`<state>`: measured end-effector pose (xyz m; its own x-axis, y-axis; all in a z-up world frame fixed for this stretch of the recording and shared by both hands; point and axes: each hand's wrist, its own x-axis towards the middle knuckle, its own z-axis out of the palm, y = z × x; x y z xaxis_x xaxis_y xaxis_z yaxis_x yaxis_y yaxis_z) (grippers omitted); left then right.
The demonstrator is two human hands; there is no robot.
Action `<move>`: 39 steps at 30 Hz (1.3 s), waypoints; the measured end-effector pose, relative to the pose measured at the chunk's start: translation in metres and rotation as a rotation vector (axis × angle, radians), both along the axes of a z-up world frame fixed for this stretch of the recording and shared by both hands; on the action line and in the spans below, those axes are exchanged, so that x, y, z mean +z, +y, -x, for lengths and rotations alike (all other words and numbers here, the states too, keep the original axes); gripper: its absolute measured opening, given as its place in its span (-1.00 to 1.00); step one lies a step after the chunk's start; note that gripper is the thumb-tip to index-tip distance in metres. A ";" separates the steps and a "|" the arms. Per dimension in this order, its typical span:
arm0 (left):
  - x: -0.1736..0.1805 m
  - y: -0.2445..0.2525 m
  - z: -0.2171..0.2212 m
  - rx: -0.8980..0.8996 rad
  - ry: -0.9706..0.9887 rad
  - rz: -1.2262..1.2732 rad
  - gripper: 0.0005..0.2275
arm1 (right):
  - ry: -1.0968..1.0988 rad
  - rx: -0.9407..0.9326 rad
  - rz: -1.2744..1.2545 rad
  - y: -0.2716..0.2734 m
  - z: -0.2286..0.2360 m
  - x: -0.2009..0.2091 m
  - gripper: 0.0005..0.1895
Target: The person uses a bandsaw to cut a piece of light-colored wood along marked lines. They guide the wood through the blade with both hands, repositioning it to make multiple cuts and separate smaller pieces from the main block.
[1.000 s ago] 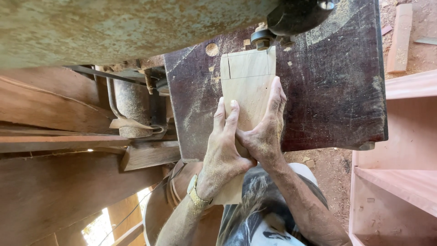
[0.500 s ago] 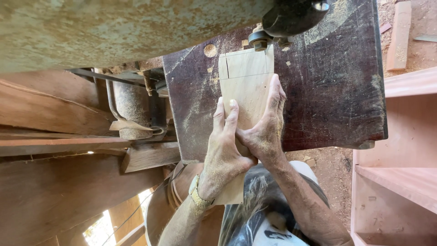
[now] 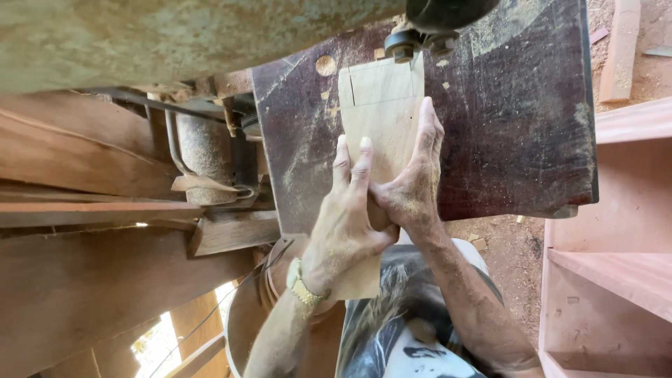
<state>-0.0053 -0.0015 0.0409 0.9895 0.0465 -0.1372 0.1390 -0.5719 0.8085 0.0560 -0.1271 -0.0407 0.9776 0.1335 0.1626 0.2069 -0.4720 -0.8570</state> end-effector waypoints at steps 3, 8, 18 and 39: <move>-0.003 0.005 0.022 -0.105 -0.044 -0.079 0.15 | -0.093 0.018 0.026 -0.002 0.000 -0.010 0.47; -0.006 -0.005 0.034 -0.006 -0.077 0.042 0.14 | -0.093 -0.020 0.029 0.000 0.010 -0.007 0.51; 0.004 -0.016 0.027 0.125 -0.018 0.078 0.08 | -0.010 -0.081 0.005 0.008 0.023 0.010 0.45; 0.003 -0.019 0.018 0.125 -0.044 0.030 0.01 | -0.037 -0.075 -0.042 0.009 0.016 0.014 0.32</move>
